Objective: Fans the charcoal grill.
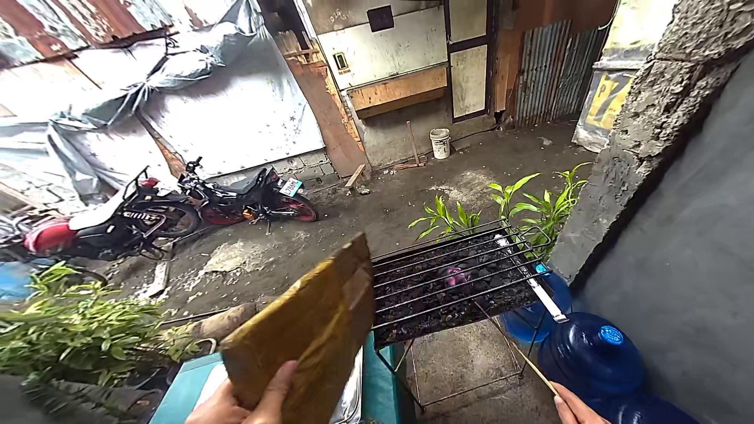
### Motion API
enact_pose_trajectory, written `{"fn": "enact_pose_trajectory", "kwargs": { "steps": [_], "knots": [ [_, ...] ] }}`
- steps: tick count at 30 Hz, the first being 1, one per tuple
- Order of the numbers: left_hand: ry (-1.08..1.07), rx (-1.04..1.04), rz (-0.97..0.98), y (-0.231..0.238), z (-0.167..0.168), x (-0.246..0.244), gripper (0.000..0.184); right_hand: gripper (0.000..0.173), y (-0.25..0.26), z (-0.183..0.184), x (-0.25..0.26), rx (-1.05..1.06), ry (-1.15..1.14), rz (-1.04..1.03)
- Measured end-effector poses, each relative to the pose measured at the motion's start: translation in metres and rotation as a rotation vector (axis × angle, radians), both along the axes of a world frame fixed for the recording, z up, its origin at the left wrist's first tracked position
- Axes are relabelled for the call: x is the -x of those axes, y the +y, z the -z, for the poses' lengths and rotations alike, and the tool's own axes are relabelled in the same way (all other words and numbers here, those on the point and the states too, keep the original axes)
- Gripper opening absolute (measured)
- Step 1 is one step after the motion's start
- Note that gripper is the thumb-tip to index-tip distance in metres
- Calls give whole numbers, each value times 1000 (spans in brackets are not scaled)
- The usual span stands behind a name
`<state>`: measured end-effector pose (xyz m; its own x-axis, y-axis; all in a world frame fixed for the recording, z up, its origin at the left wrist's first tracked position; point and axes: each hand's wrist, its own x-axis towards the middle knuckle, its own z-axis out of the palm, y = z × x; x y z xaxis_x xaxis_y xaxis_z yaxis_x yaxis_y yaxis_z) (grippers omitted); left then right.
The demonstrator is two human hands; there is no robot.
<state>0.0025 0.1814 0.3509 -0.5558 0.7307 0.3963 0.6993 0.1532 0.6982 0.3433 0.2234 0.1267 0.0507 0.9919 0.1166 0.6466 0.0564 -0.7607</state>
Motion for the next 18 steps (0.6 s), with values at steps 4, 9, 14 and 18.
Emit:
{"fn": "enact_pose_trajectory", "kwargs": {
  "steps": [4,9,14,18],
  "knots": [
    [-394,40,296,-1,6,-18,20,33,2,3,8,14,10,34],
    [-27,48,-93,13,9,21,28,33,4,0,9,-1,-65,64],
    [77,86,3,3,-2,1,27,33,-2,7,8,1,20,11],
    [-405,65,221,8,13,-13,20,33,8,12,28,45,33,13]
  ]
}}
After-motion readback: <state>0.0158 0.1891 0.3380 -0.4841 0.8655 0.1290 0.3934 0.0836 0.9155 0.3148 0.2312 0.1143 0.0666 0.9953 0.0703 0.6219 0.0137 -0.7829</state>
